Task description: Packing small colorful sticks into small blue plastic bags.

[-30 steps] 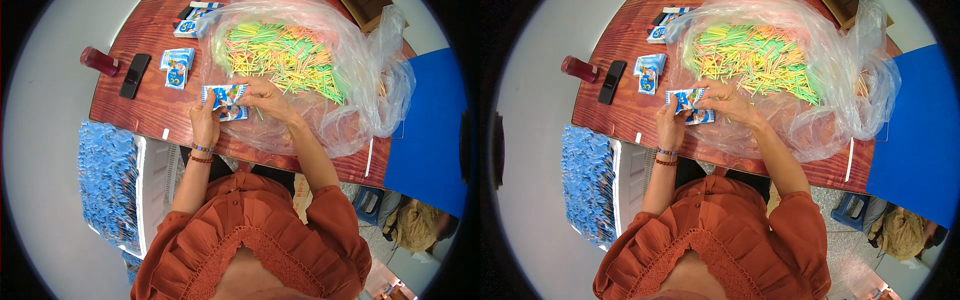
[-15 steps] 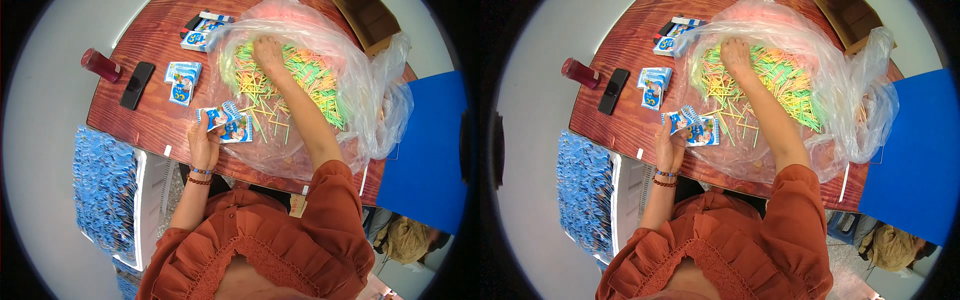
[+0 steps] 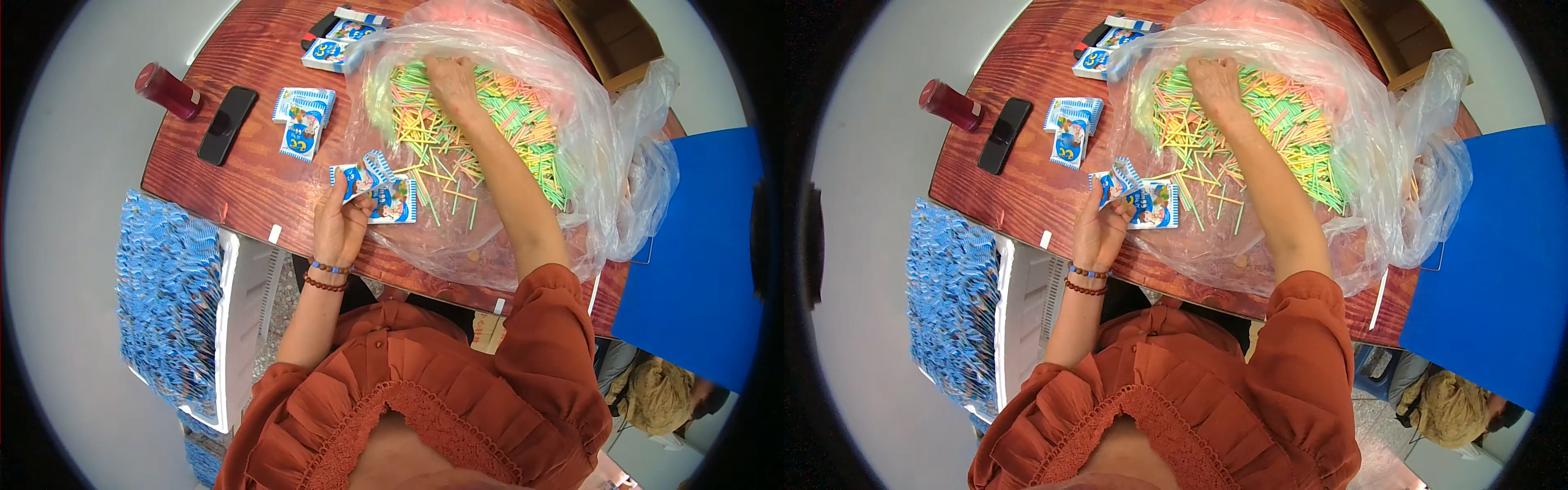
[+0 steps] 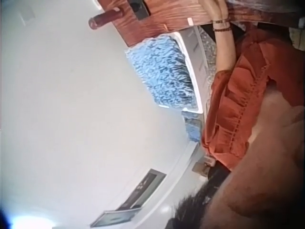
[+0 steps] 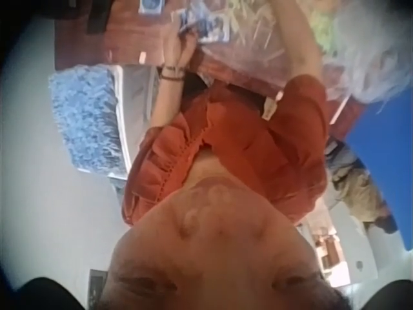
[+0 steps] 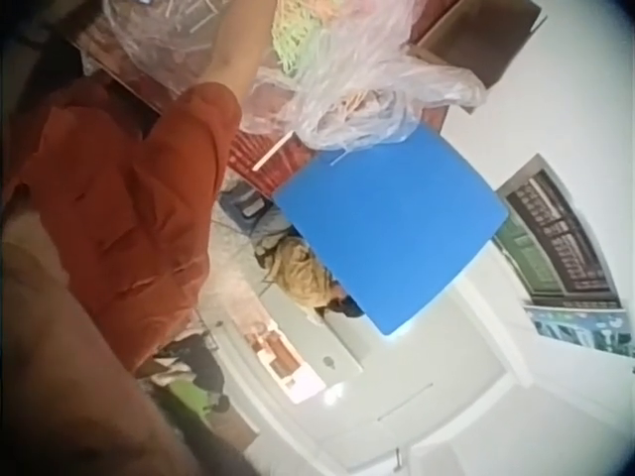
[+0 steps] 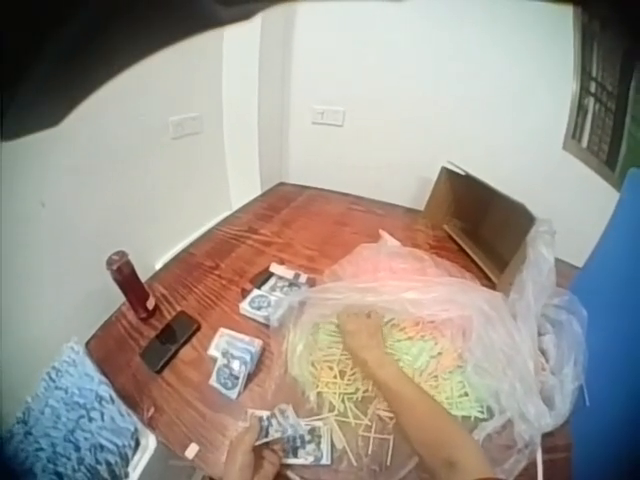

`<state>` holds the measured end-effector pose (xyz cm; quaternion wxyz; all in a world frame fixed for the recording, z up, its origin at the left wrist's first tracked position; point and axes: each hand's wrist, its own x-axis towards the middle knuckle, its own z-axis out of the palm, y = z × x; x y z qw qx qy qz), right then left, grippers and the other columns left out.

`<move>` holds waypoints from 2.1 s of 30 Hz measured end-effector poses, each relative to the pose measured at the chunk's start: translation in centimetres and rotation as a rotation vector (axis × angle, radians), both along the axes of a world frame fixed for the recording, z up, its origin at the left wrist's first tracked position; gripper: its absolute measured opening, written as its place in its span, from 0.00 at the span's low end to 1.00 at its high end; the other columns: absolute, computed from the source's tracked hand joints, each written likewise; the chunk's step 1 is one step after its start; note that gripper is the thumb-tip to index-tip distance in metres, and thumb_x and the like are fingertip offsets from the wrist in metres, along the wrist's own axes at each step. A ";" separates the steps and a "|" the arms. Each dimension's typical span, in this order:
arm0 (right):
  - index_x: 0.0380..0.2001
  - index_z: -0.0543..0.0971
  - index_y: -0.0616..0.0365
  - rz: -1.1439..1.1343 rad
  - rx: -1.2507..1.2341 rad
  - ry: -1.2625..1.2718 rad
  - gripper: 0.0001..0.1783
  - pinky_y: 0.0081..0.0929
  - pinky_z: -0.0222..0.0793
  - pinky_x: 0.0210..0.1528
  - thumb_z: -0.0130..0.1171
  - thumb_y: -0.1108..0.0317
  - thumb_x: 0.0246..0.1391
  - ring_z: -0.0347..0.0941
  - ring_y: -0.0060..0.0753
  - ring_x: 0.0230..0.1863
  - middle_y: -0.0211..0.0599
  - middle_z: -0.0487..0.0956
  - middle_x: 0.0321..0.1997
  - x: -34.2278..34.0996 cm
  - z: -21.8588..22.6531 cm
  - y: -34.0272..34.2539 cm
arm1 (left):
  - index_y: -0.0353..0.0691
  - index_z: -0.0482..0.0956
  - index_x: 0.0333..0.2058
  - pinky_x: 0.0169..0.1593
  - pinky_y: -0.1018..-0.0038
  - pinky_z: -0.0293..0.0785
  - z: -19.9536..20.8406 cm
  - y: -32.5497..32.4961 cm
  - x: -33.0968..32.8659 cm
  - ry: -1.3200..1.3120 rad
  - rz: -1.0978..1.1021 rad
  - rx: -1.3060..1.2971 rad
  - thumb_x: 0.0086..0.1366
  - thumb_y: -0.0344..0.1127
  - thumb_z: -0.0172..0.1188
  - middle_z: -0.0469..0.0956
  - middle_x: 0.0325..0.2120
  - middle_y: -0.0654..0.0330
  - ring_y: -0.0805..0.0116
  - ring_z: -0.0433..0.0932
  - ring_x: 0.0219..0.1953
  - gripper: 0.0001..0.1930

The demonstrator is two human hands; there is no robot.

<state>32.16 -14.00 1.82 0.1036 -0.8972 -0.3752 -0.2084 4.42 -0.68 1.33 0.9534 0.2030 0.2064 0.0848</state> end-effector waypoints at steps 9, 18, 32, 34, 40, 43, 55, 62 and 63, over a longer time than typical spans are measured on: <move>0.37 0.75 0.59 -0.034 0.088 0.236 0.12 0.49 0.68 0.41 0.50 0.63 0.58 0.75 0.58 0.38 0.55 0.79 0.34 -0.3 1.2 -2.0 | 0.38 0.75 0.32 0.36 0.74 0.69 0.0 -0.7 -0.1 0.025 0.014 0.022 0.67 0.42 0.57 0.75 0.28 0.62 0.73 0.69 0.28 0.12; 0.36 0.76 0.61 -0.050 0.366 0.433 0.11 0.46 0.71 0.42 0.53 0.64 0.56 0.76 0.55 0.41 0.54 0.79 0.37 0.0 1.9 -3.3 | 0.37 0.75 0.31 0.35 0.74 0.70 0.1 -0.7 -0.3 0.028 0.015 0.020 0.67 0.41 0.57 0.75 0.28 0.61 0.73 0.69 0.28 0.13; 0.44 0.66 0.69 0.356 2.040 0.979 0.15 0.37 0.64 0.62 0.44 0.64 0.67 0.68 0.47 0.59 0.58 0.73 0.51 -19.7 8.9 0.0 | 0.38 0.75 0.39 0.33 0.76 0.72 2.4 -5.0 1.6 -0.141 0.126 0.246 0.70 0.42 0.52 0.78 0.32 0.63 0.74 0.74 0.29 0.12; 0.46 0.66 0.69 0.348 2.037 0.932 0.16 0.37 0.63 0.62 0.43 0.63 0.67 0.68 0.47 0.59 0.58 0.72 0.52 -20.7 9.0 0.5 | 0.38 0.76 0.40 0.34 0.76 0.72 2.8 -5.4 1.4 -0.155 0.147 0.261 0.70 0.42 0.52 0.79 0.33 0.63 0.74 0.75 0.31 0.12; 0.50 0.64 0.72 0.322 2.020 0.828 0.21 0.36 0.62 0.61 0.41 0.61 0.68 0.67 0.43 0.59 0.57 0.72 0.54 -22.2 8.6 1.5 | 0.39 0.76 0.42 0.37 0.76 0.74 2.6 -5.7 1.0 -0.205 0.163 0.281 0.71 0.41 0.51 0.79 0.37 0.63 0.75 0.77 0.37 0.12; 0.50 0.64 0.72 0.211 1.961 0.793 0.21 0.36 0.62 0.60 0.41 0.61 0.68 0.67 0.41 0.59 0.55 0.72 0.55 -22.5 7.2 1.5 | 0.39 0.76 0.42 0.39 0.75 0.74 2.9 -5.8 0.9 -0.200 0.168 0.277 0.71 0.41 0.51 0.79 0.38 0.63 0.74 0.77 0.37 0.12; 0.52 0.64 0.66 0.149 1.796 0.709 0.17 0.28 0.62 0.58 0.41 0.63 0.68 0.68 0.30 0.56 0.47 0.74 0.56 -23.6 6.4 1.6 | 0.36 0.75 0.43 0.43 0.73 0.76 2.9 -6.1 1.2 -0.197 0.217 0.264 0.70 0.40 0.52 0.78 0.39 0.61 0.72 0.78 0.40 0.12; 0.50 0.67 0.64 0.228 1.672 0.654 0.15 0.22 0.62 0.54 0.43 0.64 0.68 0.67 0.22 0.50 0.41 0.74 0.53 -23.8 6.6 2.1 | 0.36 0.74 0.43 0.44 0.71 0.77 3.1 -5.8 1.5 -0.230 0.197 0.197 0.70 0.40 0.52 0.78 0.39 0.60 0.71 0.78 0.40 0.13; 0.50 0.67 0.64 0.229 1.670 0.655 0.15 0.22 0.62 0.54 0.43 0.64 0.68 0.67 0.22 0.50 0.41 0.74 0.53 -23.8 6.6 2.0 | 0.36 0.74 0.43 0.44 0.71 0.77 3.2 -5.8 1.5 -0.230 0.199 0.195 0.70 0.40 0.52 0.78 0.39 0.60 0.71 0.78 0.40 0.13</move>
